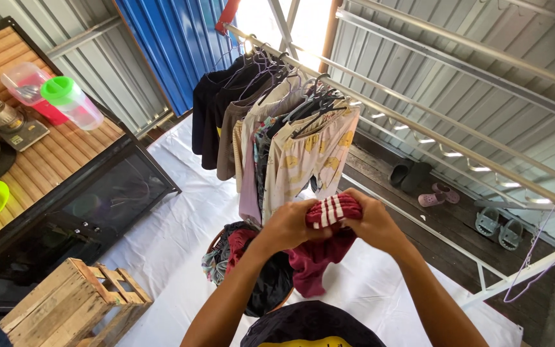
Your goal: The person takes clothes from a laundry basket, folds them, and hangs them on a drying rack using hangers. The person handles multiple garments including patterned shorts and a maroon shirt, placing each on a hanger and arranging them on the rack.
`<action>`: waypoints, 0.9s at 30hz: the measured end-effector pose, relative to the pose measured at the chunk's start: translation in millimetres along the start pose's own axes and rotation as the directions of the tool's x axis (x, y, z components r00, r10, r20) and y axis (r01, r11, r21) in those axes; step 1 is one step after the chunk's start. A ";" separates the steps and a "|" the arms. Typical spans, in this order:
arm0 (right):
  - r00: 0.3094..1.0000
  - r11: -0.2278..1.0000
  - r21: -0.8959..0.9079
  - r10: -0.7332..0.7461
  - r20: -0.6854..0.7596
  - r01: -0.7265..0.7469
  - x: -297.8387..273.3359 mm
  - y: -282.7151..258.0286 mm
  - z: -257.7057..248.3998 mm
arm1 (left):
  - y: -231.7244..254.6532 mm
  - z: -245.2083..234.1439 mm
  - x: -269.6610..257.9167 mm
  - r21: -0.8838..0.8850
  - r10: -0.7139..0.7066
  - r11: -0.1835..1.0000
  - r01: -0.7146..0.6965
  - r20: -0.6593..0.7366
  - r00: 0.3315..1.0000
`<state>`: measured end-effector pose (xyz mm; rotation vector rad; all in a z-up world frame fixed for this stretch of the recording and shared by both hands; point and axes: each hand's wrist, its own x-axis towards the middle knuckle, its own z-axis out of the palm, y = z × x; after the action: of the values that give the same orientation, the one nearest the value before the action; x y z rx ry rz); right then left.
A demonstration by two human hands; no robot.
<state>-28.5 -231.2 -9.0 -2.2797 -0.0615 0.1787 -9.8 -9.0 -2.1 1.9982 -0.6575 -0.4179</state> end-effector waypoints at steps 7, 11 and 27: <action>0.993 0.962 -0.255 -0.112 -0.032 0.100 -2.2 -3.8 14.8 | -24.1 5.9 4.4 -0.086 0.061 0.993 -0.079 -0.196 0.979; 0.999 0.968 -0.249 0.036 -0.038 -0.044 -1.2 8.9 10.6 | -14.7 8.1 0.5 -0.167 0.014 0.985 -0.044 -0.173 0.985; 0.977 0.979 -0.133 -0.170 -0.127 0.153 -18.5 14.3 -8.1 | 26.4 19.2 0.9 -0.017 0.087 0.995 -0.096 -0.288 0.954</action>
<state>-45.8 -248.5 -12.6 -2.3903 -0.1901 -0.0707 -26.6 -33.3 11.6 1.9410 -0.5530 -0.0775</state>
